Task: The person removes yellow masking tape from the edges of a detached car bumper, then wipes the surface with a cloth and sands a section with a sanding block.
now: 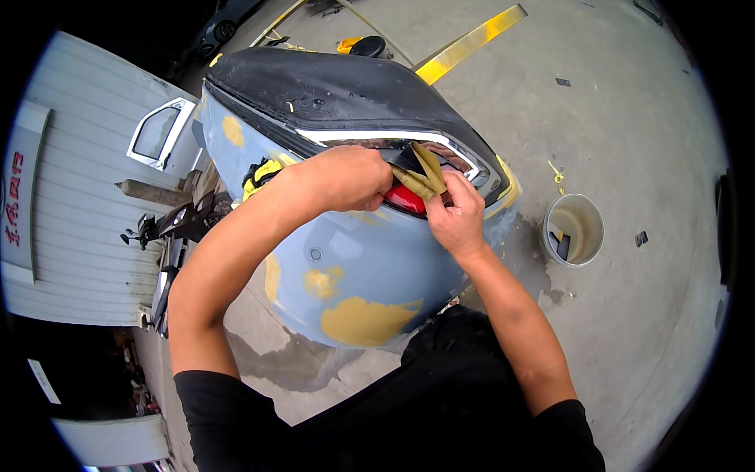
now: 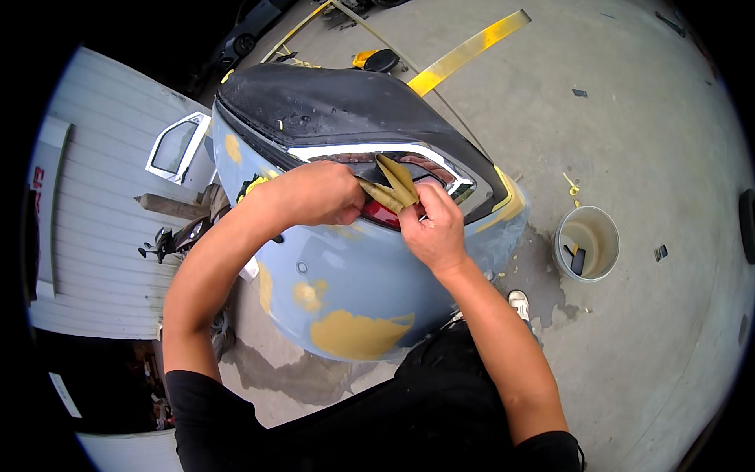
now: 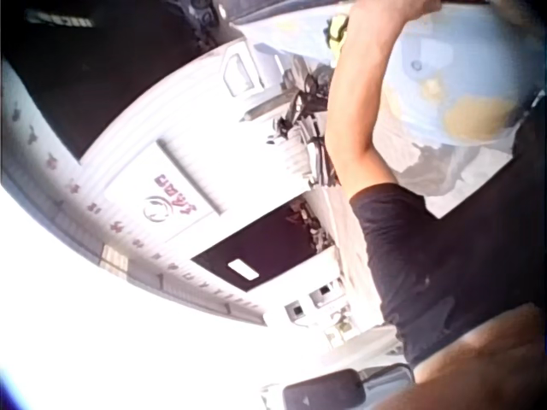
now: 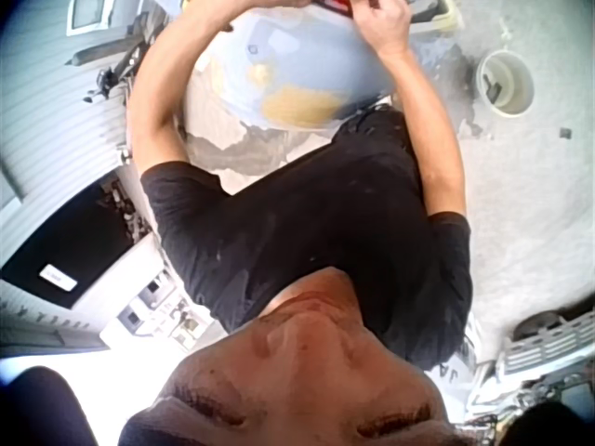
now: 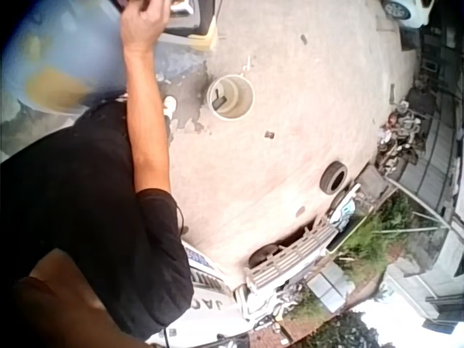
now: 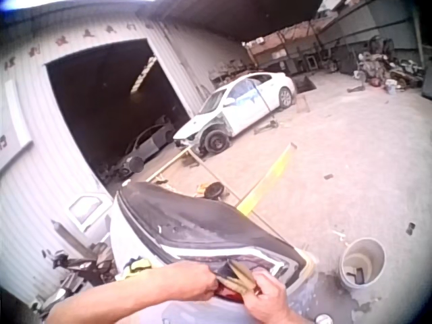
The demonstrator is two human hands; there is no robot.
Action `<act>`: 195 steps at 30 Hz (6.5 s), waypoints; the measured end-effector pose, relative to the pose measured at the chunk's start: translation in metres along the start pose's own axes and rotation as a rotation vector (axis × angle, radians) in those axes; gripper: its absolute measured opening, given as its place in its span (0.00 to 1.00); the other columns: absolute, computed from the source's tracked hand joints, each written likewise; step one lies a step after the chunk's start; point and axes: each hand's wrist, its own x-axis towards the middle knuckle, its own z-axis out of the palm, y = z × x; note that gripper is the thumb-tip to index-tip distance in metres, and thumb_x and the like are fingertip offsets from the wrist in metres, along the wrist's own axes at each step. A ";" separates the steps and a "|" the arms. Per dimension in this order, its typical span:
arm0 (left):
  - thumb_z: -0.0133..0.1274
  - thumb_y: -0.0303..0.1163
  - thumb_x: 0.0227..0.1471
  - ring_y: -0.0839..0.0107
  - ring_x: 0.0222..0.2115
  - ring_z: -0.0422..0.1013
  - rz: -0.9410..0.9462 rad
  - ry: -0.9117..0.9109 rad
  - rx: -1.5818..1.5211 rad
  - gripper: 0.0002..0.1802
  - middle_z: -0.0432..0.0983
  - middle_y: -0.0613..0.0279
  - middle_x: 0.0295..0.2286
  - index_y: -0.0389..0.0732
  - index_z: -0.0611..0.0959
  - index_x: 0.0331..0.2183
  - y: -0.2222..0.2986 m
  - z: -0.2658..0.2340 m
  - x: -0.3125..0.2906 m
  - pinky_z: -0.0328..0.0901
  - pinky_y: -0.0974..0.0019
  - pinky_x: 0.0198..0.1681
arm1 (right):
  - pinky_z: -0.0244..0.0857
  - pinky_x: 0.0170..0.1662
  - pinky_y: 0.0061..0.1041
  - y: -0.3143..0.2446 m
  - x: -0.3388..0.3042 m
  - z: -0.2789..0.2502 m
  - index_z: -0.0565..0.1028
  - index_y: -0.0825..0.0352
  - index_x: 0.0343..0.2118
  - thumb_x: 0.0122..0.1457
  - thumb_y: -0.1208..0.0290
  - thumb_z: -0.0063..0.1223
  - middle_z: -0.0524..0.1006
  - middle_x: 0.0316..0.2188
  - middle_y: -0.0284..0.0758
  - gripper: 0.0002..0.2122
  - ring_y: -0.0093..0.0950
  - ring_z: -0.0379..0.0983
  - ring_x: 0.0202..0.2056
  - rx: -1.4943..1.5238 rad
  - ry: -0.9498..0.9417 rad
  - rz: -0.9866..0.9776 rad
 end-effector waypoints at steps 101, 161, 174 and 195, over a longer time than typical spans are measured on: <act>0.66 0.33 0.50 0.85 0.27 0.66 -0.468 1.468 -1.296 0.12 0.76 0.72 0.26 0.38 0.80 0.31 -0.013 0.169 -0.086 0.62 0.76 0.31 | 0.71 0.34 0.33 -0.076 0.052 0.057 0.80 0.71 0.26 0.47 0.71 0.54 0.80 0.21 0.43 0.08 0.39 0.78 0.25 -0.595 -0.741 0.254; 0.67 0.33 0.49 0.84 0.28 0.67 -0.449 1.499 -1.318 0.13 0.77 0.71 0.27 0.37 0.81 0.31 -0.010 0.165 -0.085 0.64 0.75 0.31 | 0.64 0.29 0.30 -0.069 0.076 0.056 0.76 0.70 0.29 0.60 0.68 0.52 0.74 0.18 0.37 0.09 0.28 0.70 0.22 -0.473 -0.999 0.219; 0.67 0.32 0.49 0.86 0.26 0.66 -0.450 1.488 -1.307 0.12 0.76 0.72 0.26 0.37 0.81 0.31 -0.011 0.163 -0.086 0.62 0.77 0.29 | 0.66 0.30 0.20 -0.074 0.086 0.068 0.75 0.68 0.31 0.65 0.68 0.49 0.75 0.27 0.29 0.10 0.17 0.69 0.27 -0.030 -0.873 0.604; 0.66 0.32 0.49 0.86 0.27 0.66 -0.443 1.469 -1.306 0.12 0.75 0.72 0.26 0.36 0.80 0.31 -0.012 0.166 -0.084 0.63 0.77 0.29 | 0.68 0.33 0.31 -0.090 0.130 0.064 0.81 0.70 0.32 0.57 0.65 0.57 0.80 0.22 0.41 0.11 0.35 0.77 0.25 -0.518 -0.712 0.157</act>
